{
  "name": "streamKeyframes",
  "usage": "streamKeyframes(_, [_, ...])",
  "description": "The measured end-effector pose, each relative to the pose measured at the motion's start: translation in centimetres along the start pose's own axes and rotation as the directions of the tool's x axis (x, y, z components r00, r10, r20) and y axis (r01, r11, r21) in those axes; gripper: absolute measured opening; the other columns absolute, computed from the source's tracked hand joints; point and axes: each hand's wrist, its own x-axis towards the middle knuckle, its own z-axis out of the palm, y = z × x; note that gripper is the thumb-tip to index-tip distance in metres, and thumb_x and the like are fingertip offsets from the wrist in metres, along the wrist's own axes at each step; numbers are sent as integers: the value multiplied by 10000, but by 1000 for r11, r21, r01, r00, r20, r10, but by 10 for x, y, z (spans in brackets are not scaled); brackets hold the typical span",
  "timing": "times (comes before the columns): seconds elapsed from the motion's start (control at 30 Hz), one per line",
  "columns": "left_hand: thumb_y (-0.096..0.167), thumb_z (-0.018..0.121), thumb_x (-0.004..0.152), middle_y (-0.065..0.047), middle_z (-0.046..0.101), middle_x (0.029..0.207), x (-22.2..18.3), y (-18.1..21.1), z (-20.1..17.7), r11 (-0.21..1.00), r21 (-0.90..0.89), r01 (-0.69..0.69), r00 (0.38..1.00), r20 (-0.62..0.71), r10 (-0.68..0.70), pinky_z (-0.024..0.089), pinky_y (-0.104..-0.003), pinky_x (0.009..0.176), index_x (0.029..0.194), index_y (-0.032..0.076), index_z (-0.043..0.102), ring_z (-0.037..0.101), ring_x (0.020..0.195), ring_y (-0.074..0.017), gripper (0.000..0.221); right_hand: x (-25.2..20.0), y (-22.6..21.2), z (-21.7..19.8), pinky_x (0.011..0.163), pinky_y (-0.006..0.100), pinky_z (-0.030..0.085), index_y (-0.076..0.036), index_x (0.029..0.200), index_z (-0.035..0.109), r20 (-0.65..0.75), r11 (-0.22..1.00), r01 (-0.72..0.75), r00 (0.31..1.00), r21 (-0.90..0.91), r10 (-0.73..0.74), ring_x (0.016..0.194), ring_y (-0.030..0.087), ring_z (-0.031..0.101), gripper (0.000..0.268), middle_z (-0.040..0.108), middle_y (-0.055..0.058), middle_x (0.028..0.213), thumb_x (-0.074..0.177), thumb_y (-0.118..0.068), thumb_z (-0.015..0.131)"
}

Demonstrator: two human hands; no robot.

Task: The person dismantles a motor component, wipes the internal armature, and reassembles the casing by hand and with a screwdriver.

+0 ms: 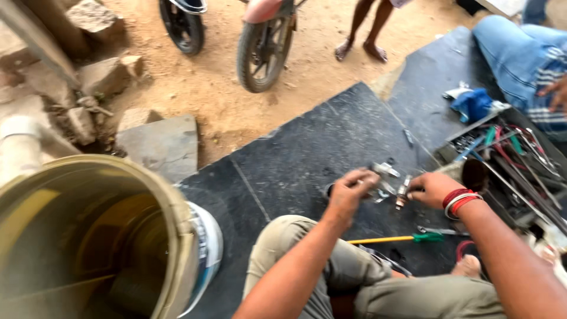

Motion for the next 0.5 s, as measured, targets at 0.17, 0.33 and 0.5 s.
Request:
streamKeyframes(0.17, [254, 776, 885, -25, 753, 1054, 10, -21, 0, 996, 45, 78, 990, -124, -72, 528, -295, 744, 1188, 69, 754, 676, 917, -130, 356, -67, 105, 52, 860, 440, 590, -114, 1051, 813, -107, 834, -384, 883, 395, 457, 888, 326, 767, 303, 795, 167, 938, 853, -336, 753])
streamKeyframes(0.33, [210, 760, 907, -12, 744, 1031, 19, -40, 7, 993, 92, 79, 989, -133, -66, 525, -272, 718, 1214, 54, 736, 666, 885, -103, 346, -95, 219, 108, 934, 379, 580, -77, 1102, 819, -457, 673, -367, 521, 642, 721, 1003, 263, 761, 292, 789, 150, 1054, 857, -199, 719])
streamKeyframes(0.5, [235, 742, 923, 13, 744, 1048, 40, -31, 37, 992, 51, 119, 981, -162, -109, 511, -267, 714, 1225, 73, 720, 668, 911, -83, 344, -63, 218, 139, 1067, 428, 490, -53, 1497, 398, -350, 613, -256, 632, 747, 691, 1255, 350, 618, 1026, 629, 239, 1358, 622, -231, 904])
